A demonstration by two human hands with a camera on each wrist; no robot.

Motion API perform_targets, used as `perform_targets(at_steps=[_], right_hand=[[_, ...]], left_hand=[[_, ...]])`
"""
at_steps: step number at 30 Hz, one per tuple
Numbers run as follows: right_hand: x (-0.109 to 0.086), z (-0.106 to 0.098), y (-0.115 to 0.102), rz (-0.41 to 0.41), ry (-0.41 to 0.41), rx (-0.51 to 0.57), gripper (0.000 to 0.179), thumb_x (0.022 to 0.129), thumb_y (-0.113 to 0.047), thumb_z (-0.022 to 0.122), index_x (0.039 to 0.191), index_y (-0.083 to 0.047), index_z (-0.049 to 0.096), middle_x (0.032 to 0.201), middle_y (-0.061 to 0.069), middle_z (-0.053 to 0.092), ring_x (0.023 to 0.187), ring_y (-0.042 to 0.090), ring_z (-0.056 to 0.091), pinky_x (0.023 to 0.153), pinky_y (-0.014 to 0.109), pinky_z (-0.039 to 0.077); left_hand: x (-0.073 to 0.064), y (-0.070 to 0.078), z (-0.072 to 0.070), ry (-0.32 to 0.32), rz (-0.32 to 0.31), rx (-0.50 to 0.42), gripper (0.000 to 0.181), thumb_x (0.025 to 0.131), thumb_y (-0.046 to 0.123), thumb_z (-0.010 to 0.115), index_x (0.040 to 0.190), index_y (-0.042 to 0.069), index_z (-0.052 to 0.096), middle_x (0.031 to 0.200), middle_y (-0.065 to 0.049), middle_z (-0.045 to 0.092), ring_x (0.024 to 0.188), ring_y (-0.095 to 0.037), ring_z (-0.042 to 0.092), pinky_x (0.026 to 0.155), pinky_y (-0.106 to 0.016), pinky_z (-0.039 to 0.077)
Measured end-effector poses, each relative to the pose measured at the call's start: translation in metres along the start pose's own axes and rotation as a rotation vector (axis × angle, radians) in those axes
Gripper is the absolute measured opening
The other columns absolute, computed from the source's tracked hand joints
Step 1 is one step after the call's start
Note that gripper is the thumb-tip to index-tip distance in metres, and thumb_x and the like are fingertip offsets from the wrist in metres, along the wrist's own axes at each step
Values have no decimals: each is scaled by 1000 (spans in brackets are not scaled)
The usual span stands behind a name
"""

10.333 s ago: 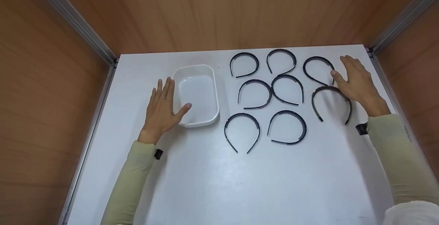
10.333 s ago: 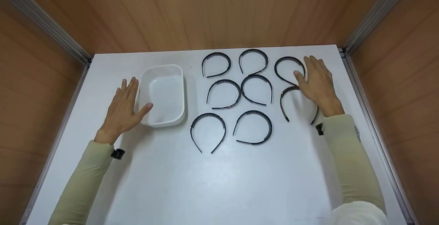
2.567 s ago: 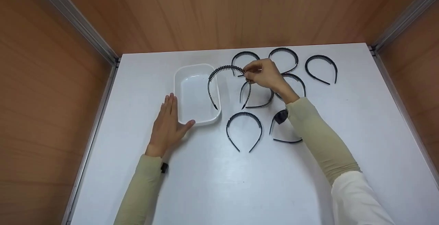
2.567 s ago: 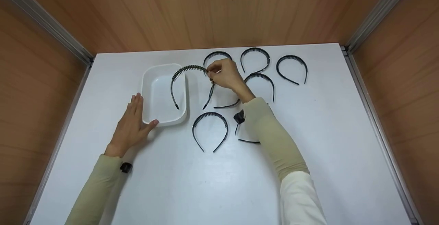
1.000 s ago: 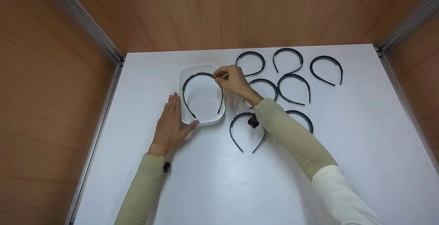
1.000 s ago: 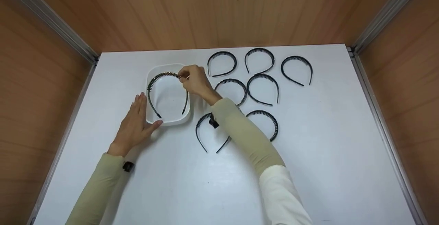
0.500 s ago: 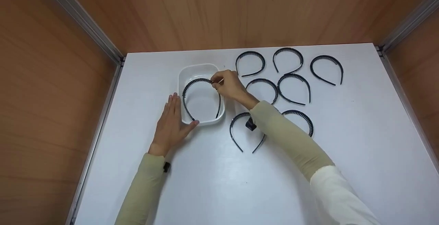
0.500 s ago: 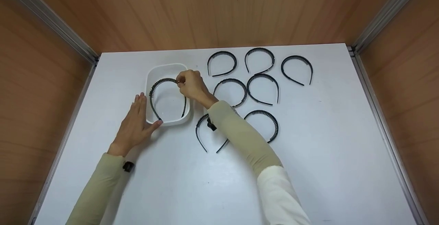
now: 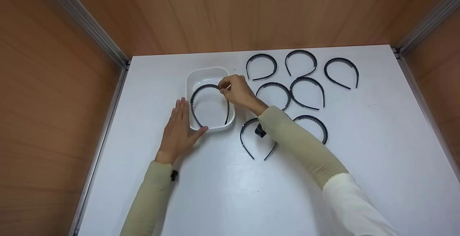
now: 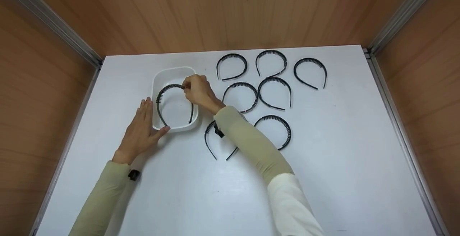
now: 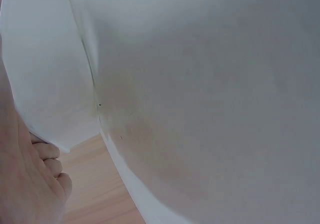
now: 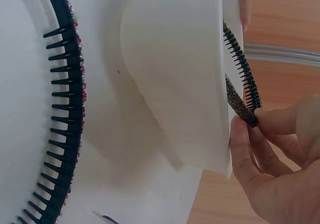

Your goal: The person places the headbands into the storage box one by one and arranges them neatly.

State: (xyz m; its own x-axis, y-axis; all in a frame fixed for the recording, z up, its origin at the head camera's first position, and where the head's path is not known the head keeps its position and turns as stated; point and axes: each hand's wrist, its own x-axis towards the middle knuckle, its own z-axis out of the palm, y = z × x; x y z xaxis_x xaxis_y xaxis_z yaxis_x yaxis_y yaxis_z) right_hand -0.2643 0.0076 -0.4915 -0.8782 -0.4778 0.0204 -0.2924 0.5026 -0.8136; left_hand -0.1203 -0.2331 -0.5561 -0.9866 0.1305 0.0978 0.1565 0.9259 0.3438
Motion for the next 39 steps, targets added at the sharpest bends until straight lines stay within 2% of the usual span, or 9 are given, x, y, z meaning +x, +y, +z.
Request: perform_targets(at_steps=[14, 23, 39], right_hand=[[8, 3, -10, 47, -10, -61, 19, 102, -4, 67, 115, -1, 81, 108, 12, 79, 99, 20, 70, 79, 29, 60], [13, 12, -15, 49, 4, -131, 18, 101, -5, 68, 111, 0, 81, 104, 13, 78, 92, 19, 65, 78, 31, 56], [22, 15, -18, 112, 16, -127, 19, 103, -4, 64, 112, 2, 80, 108, 14, 77, 92, 18, 68, 75, 28, 58]], left_hand=[[1, -1, 0, 10, 12, 3, 119, 97, 79, 54, 169, -4, 10, 179, -20, 9, 168, -33, 6, 137, -47, 13], [1, -2, -1, -4, 2, -3, 116, 98, 77, 55, 169, -3, 8, 179, -19, 6, 168, -32, 4, 137, -47, 11], [0, -2, 0, 6, 12, 7, 118, 97, 78, 56, 170, -3, 9, 179, -20, 8, 168, -33, 6, 137, -47, 12]])
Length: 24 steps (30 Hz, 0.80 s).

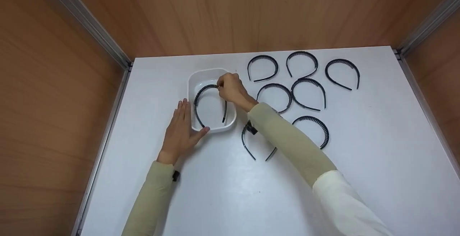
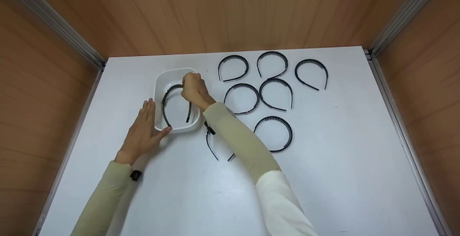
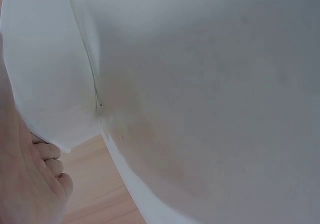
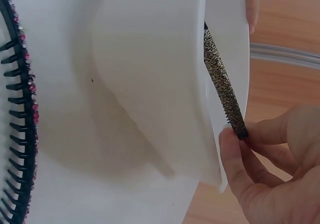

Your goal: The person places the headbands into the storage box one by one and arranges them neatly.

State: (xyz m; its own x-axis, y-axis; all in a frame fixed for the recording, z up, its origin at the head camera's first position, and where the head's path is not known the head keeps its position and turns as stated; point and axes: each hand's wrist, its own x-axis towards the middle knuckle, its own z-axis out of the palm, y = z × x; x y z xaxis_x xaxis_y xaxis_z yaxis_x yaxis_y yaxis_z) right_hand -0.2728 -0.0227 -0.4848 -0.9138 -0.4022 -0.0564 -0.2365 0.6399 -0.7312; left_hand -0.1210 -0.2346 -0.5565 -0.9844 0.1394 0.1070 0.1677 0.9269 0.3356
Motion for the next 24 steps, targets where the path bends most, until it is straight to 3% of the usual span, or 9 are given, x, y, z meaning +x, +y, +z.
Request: perform_targets(at_steps=[16, 24], right_hand=[[4, -1, 2, -26, 47, -30, 20, 99, -2, 61, 105, 4, 80, 104, 17, 78, 89, 21, 66, 73, 31, 56], [4, -3, 4, -42, 52, -55, 26, 99, -2, 60, 117, 6, 78, 114, 19, 78, 99, 25, 71, 82, 36, 62]], left_hand=[[-1, 2, -2, -14, 3, -14, 116, 98, 75, 56, 169, -4, 7, 179, -21, 7, 168, -32, 4, 137, -45, 10], [0, 3, 0, -14, -7, 23, 117, 98, 79, 51, 170, -3, 8, 179, -20, 7, 168, -32, 6, 137, -46, 12]])
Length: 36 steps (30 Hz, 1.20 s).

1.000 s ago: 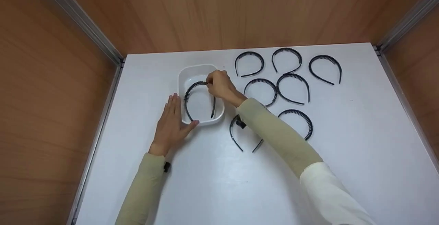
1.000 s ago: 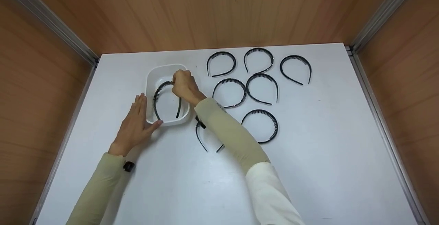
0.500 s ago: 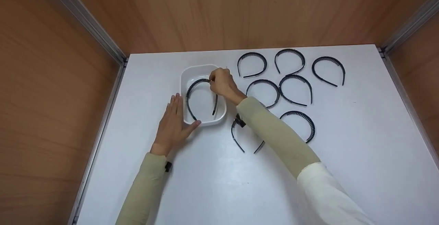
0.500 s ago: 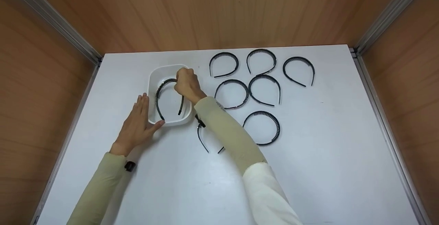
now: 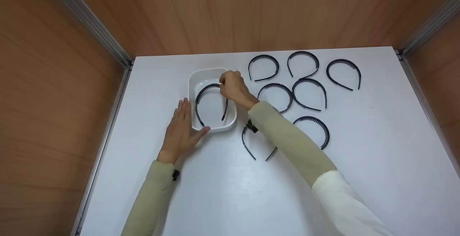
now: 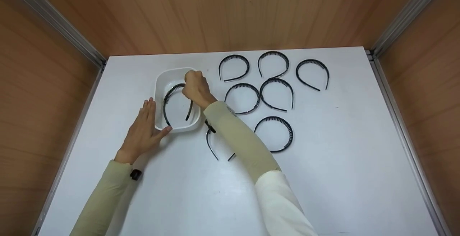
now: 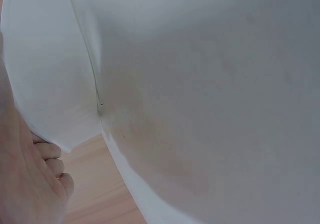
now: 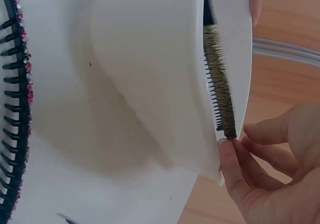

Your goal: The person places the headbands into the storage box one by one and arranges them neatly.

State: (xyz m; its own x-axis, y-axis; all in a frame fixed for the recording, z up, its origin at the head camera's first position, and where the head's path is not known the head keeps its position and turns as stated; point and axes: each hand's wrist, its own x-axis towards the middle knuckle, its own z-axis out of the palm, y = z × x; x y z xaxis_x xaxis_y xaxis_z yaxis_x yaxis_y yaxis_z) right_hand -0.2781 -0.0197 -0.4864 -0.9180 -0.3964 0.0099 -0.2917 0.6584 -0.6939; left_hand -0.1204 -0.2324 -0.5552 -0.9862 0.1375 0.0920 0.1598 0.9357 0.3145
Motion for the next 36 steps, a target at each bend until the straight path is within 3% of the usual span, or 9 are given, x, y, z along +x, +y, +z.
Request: perform_targets(at_steps=[8, 15, 30, 36], right_hand=[[-4, -7, 1, -30, -10, 65, 26, 102, -3, 61, 119, 8, 76, 111, 19, 77, 96, 25, 71, 77, 34, 62], [-10, -18, 0, -37, -17, 97, 25, 103, -5, 63, 122, 6, 76, 113, 17, 76, 100, 22, 70, 83, 34, 62], [-35, -59, 10, -111, -51, 60, 25, 104, -8, 65, 124, 3, 76, 116, 17, 77, 105, 26, 74, 88, 37, 63], [-52, -81, 17, -117, -36, 68, 26, 104, -8, 65, 125, 5, 75, 122, 21, 75, 106, 29, 74, 88, 40, 64]], left_hand=[[0, 0, -1, 5, 6, -10, 117, 98, 78, 53, 169, -4, 9, 178, -22, 9, 168, -33, 7, 137, -46, 12], [0, 1, 1, 13, 14, -8, 116, 99, 76, 54, 169, -4, 9, 178, -23, 9, 167, -34, 7, 137, -46, 13], [0, -2, 2, 6, -3, 0, 116, 99, 75, 55, 169, -3, 6, 179, -21, 7, 168, -33, 6, 137, -45, 12], [-1, -3, 4, 35, 17, -9, 115, 98, 71, 59, 169, -4, 9, 179, -22, 9, 167, -35, 8, 137, -48, 14]])
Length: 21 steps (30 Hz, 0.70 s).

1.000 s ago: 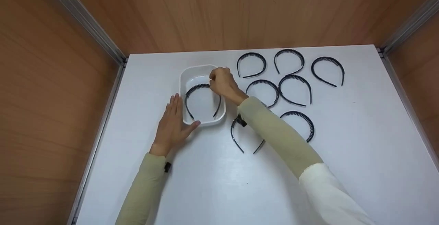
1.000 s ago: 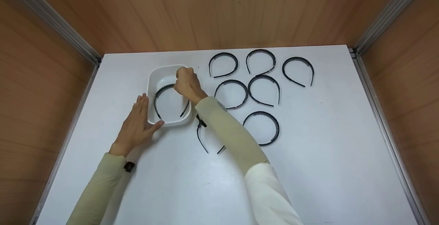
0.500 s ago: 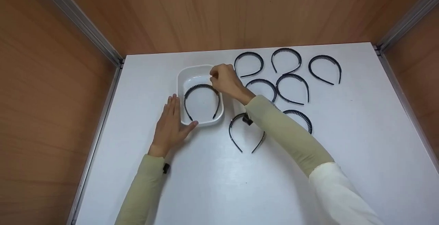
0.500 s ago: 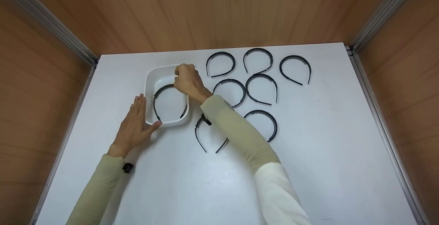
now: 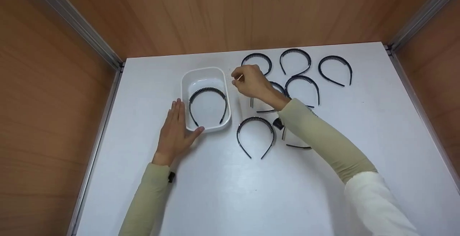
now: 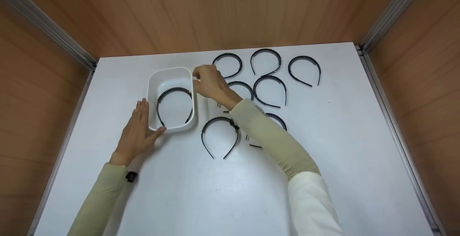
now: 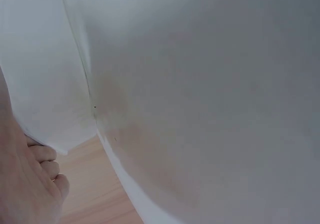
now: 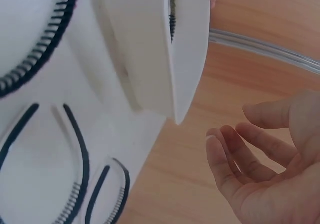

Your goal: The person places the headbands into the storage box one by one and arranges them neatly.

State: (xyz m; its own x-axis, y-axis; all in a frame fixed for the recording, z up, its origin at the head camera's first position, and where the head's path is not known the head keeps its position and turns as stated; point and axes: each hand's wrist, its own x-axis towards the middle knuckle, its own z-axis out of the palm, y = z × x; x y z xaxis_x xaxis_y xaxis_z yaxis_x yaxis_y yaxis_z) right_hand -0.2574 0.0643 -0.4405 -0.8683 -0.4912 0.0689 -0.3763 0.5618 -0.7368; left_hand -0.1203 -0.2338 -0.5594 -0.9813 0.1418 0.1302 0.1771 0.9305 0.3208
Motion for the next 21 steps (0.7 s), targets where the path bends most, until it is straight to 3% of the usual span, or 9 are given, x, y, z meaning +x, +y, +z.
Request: perform_targets(at_steps=[21], right_hand=[[-68, -60, 23, -52, 90, -21, 23, 101, -7, 71, 121, 4, 77, 118, 21, 76, 103, 32, 75, 91, 45, 63]], left_hand=[[0, 0, 1, 25, 16, -21, 113, 98, 68, 61, 169, -4, 11, 178, -22, 11, 167, -34, 9, 137, -48, 14]])
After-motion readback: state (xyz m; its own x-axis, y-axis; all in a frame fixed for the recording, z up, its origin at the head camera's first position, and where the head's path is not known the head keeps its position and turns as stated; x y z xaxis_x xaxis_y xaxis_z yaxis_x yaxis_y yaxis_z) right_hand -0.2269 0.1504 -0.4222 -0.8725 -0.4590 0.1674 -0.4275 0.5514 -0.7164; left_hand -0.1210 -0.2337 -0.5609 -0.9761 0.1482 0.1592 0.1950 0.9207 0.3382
